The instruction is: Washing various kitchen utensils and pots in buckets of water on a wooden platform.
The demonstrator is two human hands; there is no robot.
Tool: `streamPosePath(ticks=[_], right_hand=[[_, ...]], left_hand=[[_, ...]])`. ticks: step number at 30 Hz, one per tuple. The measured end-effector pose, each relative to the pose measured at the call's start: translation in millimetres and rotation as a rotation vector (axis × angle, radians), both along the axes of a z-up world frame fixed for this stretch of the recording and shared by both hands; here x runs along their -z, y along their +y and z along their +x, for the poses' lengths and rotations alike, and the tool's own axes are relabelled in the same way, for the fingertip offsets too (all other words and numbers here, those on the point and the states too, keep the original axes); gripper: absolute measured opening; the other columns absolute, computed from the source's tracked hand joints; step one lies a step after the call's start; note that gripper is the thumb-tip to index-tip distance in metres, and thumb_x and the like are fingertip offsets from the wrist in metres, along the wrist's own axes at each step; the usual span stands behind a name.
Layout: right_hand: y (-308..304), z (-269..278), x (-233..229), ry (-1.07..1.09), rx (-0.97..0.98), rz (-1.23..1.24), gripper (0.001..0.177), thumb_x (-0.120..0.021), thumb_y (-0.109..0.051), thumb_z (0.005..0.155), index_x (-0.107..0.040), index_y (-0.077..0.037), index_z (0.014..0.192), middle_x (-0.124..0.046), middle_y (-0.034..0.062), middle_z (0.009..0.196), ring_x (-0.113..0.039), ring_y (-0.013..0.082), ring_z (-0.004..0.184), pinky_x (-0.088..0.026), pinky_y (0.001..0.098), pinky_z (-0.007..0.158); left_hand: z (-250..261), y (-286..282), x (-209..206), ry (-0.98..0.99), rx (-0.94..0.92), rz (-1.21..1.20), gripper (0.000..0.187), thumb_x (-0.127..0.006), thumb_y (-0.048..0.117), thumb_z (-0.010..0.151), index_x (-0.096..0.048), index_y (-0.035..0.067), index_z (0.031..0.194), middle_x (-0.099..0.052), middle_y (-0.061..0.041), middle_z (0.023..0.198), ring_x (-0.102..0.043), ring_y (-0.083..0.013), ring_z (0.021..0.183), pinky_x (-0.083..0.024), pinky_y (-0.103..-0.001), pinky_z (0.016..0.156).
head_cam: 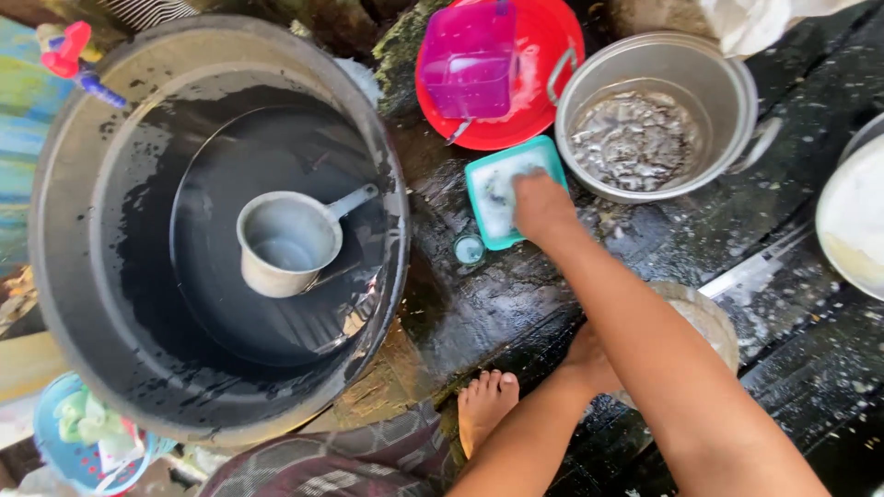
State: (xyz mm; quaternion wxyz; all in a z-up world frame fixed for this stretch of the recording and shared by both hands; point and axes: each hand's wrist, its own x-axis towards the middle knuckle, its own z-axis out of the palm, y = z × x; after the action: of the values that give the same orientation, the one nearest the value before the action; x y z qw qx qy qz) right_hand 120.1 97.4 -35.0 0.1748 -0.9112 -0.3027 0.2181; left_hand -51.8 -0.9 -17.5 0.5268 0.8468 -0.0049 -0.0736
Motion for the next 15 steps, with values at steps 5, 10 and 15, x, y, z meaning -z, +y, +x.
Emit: streamPosePath(ticks=[5, 10, 15], right_hand=[[-49, 4, -56, -0.062, 0.01, 0.285, 0.031, -0.071, -0.009, 0.074, -0.071, -0.007, 0.105, -0.068, 0.0263, 0.106, -0.067, 0.0463, 0.1, -0.054, 0.0525, 0.088], [-146, -14, -129, 0.046, 0.063, 0.356, 0.03, -0.072, -0.014, 0.067, -0.073, -0.008, 0.096, -0.071, 0.0234, 0.092, -0.069, 0.0416, 0.09, -0.055, 0.0477, 0.083], [-256, -57, -79, 0.29, 0.135, 0.097, 0.028, -0.072, -0.022, 0.071, -0.072, -0.012, 0.097, -0.074, 0.0156, 0.095, -0.073, 0.0342, 0.089, -0.057, 0.0442, 0.083]], left_hand=[[3, -9, 33, -0.151, 0.139, 0.388, 0.059, -0.055, 0.03, 0.098, -0.047, 0.0, 0.148, -0.043, -0.017, 0.158, -0.038, -0.0364, 0.148, -0.029, -0.049, 0.12], [7, -1, -3, -0.037, 0.331, 0.507, 0.05, -0.058, 0.025, 0.096, -0.054, 0.004, 0.142, -0.051, -0.013, 0.147, -0.046, -0.0319, 0.137, -0.039, -0.049, 0.11], [-6, -2, 5, 0.016, 0.269, 0.578, 0.048, -0.06, 0.027, 0.098, -0.051, 0.001, 0.137, -0.047, -0.016, 0.151, -0.042, -0.034, 0.142, -0.035, -0.046, 0.118]])
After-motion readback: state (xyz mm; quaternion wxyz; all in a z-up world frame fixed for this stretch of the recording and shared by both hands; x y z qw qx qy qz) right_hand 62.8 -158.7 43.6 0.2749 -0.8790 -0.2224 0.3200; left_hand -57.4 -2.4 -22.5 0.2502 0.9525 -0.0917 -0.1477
